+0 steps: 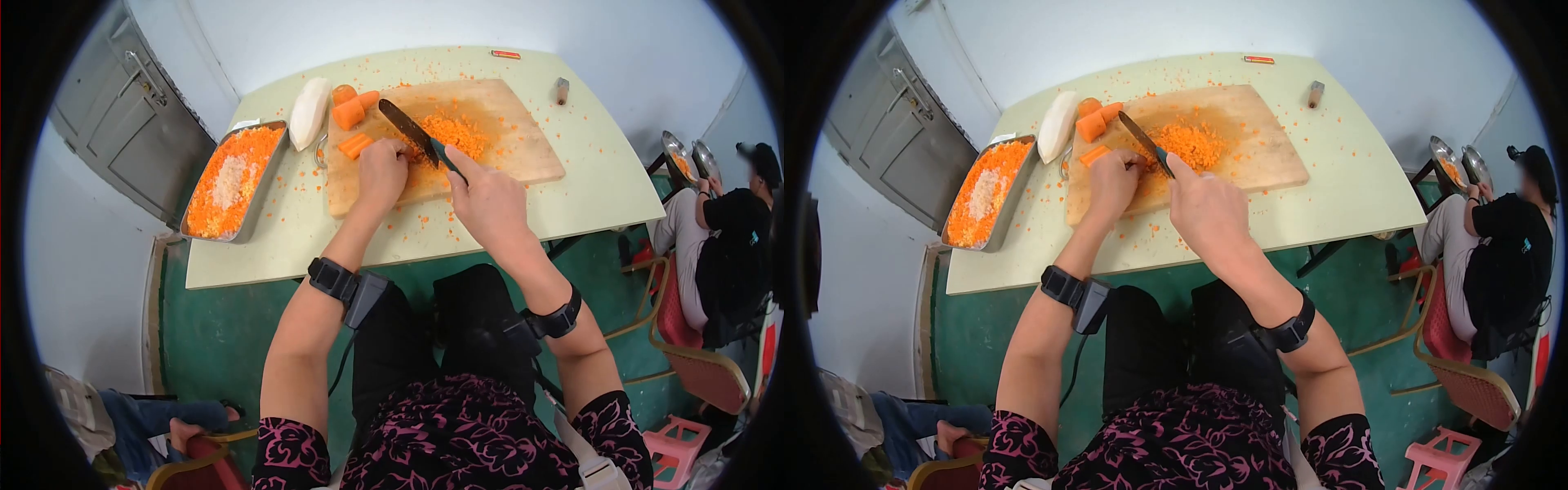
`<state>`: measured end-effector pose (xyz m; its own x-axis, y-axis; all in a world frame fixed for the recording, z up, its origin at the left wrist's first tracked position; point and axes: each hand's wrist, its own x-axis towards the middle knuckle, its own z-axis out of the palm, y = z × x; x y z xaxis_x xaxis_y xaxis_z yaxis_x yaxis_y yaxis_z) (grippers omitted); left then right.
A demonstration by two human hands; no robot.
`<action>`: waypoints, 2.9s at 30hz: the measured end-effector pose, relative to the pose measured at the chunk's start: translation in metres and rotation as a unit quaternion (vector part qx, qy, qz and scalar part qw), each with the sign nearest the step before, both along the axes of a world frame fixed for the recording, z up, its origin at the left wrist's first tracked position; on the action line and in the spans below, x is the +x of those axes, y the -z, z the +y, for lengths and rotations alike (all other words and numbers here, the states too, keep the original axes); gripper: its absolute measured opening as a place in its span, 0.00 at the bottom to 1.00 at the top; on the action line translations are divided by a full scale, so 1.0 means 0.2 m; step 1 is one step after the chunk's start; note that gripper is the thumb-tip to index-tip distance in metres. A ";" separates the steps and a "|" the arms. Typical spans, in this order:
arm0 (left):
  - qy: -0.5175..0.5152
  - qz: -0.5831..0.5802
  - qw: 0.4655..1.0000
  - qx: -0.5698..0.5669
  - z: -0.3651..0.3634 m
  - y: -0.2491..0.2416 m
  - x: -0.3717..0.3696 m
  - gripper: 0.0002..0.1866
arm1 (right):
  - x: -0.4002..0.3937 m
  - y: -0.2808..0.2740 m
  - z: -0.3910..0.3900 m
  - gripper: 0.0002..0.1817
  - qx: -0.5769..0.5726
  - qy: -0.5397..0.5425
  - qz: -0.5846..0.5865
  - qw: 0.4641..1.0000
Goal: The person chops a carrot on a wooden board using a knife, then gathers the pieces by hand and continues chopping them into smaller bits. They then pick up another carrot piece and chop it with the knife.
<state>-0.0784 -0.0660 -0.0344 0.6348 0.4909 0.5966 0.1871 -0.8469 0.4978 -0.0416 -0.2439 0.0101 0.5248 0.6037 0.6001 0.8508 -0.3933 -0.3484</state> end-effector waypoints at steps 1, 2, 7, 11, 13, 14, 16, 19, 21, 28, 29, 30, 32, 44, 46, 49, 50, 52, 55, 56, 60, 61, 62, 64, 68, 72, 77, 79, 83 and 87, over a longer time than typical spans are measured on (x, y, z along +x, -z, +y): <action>-0.002 -0.003 1.000 0.005 0.00 0.01 0.00 0.06 | -0.01 -0.02 -0.01 0.16 -0.001 0.006 0.018 1.000; -0.004 -0.006 1.000 0.010 0.00 0.02 0.01 0.06 | -0.02 -0.05 -0.02 0.16 -0.002 0.012 0.037 0.999; -0.011 -0.008 1.000 0.002 -0.02 0.01 0.01 0.06 | 0.00 0.01 -0.01 0.16 0.007 0.020 0.007 1.000; -0.019 -0.021 0.999 -0.039 -0.03 0.00 0.01 0.06 | -0.01 -0.04 -0.02 0.16 0.006 0.015 0.028 0.999; -0.018 -0.017 0.998 -0.058 -0.04 0.00 0.01 0.06 | 0.00 -0.02 -0.02 0.17 0.002 0.013 0.023 1.000; -0.012 -0.012 0.997 -0.069 -0.04 -0.01 0.01 0.05 | 0.01 0.02 -0.01 0.16 0.003 0.013 0.011 1.000; 0.001 -0.017 0.998 -0.055 -0.03 -0.02 0.02 0.04 | 0.03 0.02 0.00 0.16 0.003 0.014 0.004 1.000; 0.008 -0.032 0.999 -0.007 -0.01 0.01 0.02 0.04 | 0.02 -0.03 -0.01 0.16 0.004 0.014 0.023 1.000; 0.002 -0.035 0.999 0.005 -0.01 0.01 0.02 0.04 | 0.00 -0.06 -0.02 0.16 0.020 0.014 0.024 0.999; 0.014 -0.039 0.999 -0.003 -0.02 0.01 0.01 0.04 | 0.00 -0.02 0.00 0.16 0.008 0.006 0.022 1.000; 0.010 -0.038 0.999 0.002 -0.02 0.01 0.01 0.04 | -0.01 -0.03 -0.01 0.16 0.018 0.003 0.024 1.000; 0.006 -0.037 0.999 0.005 -0.02 0.01 0.01 0.05 | -0.01 -0.04 -0.02 0.16 0.028 0.001 0.025 0.999; 0.004 -0.027 1.000 0.014 -0.03 0.00 0.00 0.05 | 0.00 0.02 -0.01 0.16 0.016 0.005 0.010 1.000; 0.019 -0.045 0.998 0.026 -0.03 0.00 0.00 0.04 | 0.00 -0.03 0.00 0.16 0.015 0.010 0.034 0.999; 0.020 -0.051 0.998 0.037 -0.03 0.00 0.00 0.04 | -0.01 -0.04 0.00 0.15 0.026 0.008 0.040 0.999; 0.018 -0.041 0.999 0.028 -0.04 0.01 0.00 0.04 | -0.01 0.00 0.01 0.15 0.032 0.003 0.015 0.999; 0.020 -0.038 0.999 0.020 -0.04 0.01 0.00 0.04 | -0.01 0.02 0.01 0.16 0.014 0.009 0.010 1.000; 0.015 -0.033 0.999 0.020 -0.03 0.00 0.00 0.04 | -0.01 -0.01 0.01 0.16 -0.019 0.015 0.017 1.000; 0.018 -0.035 0.999 0.008 -0.04 0.01 0.00 0.05 | -0.01 -0.04 0.00 0.18 -0.032 0.015 0.041 0.999; 0.030 -0.046 0.998 -0.018 -0.03 0.02 0.00 0.06 | 0.01 -0.01 0.00 0.18 -0.013 0.010 0.034 0.999; 0.010 -0.127 0.989 -0.075 0.02 0.01 -0.03 0.09 | 0.04 -0.05 -0.06 0.18 0.037 0.011 0.108 0.993; 0.001 -0.132 0.987 -0.088 0.04 -0.01 -0.05 0.08 | 0.04 -0.05 -0.06 0.18 0.047 0.003 0.085 0.995; -0.008 -0.138 0.985 -0.101 0.05 -0.02 -0.07 0.08 | 0.05 -0.04 -0.06 0.18 0.057 -0.004 0.062 0.996; -0.024 -0.112 0.987 -0.112 0.06 -0.02 -0.11 0.07 | 0.04 -0.03 -0.07 0.18 0.055 -0.008 0.043 0.998; -0.020 -0.049 0.995 -0.079 0.05 0.03 -0.14 0.05 | -0.01 0.02 -0.04 0.18 0.031 -0.023 0.028 0.999; 0.007 -0.013 0.999 0.044 0.03 0.04 -0.14 0.04 | -0.01 0.01 -0.02 0.18 0.005 -0.030 0.027 0.999; 0.005 -0.019 0.999 0.049 0.02 0.02 -0.15 0.05 | -0.01 -0.04 -0.02 0.18 0.016 -0.021 0.030 0.999; -0.001 -0.024 1.000 0.017 0.02 0.02 -0.15 0.05 | -0.01 -0.01 -0.01 0.18 0.014 -0.021 0.015 1.000; 0.009 -0.024 0.999 -0.044 0.01 0.02 -0.16 0.10 | -0.02 -0.03 -0.01 0.19 0.006 -0.019 0.030 0.999; 0.074 -0.005 0.997 0.000 -0.03 -0.02 -0.20 0.18 | -0.02 0.00 -0.01 0.18 0.016 -0.006 -0.004 1.000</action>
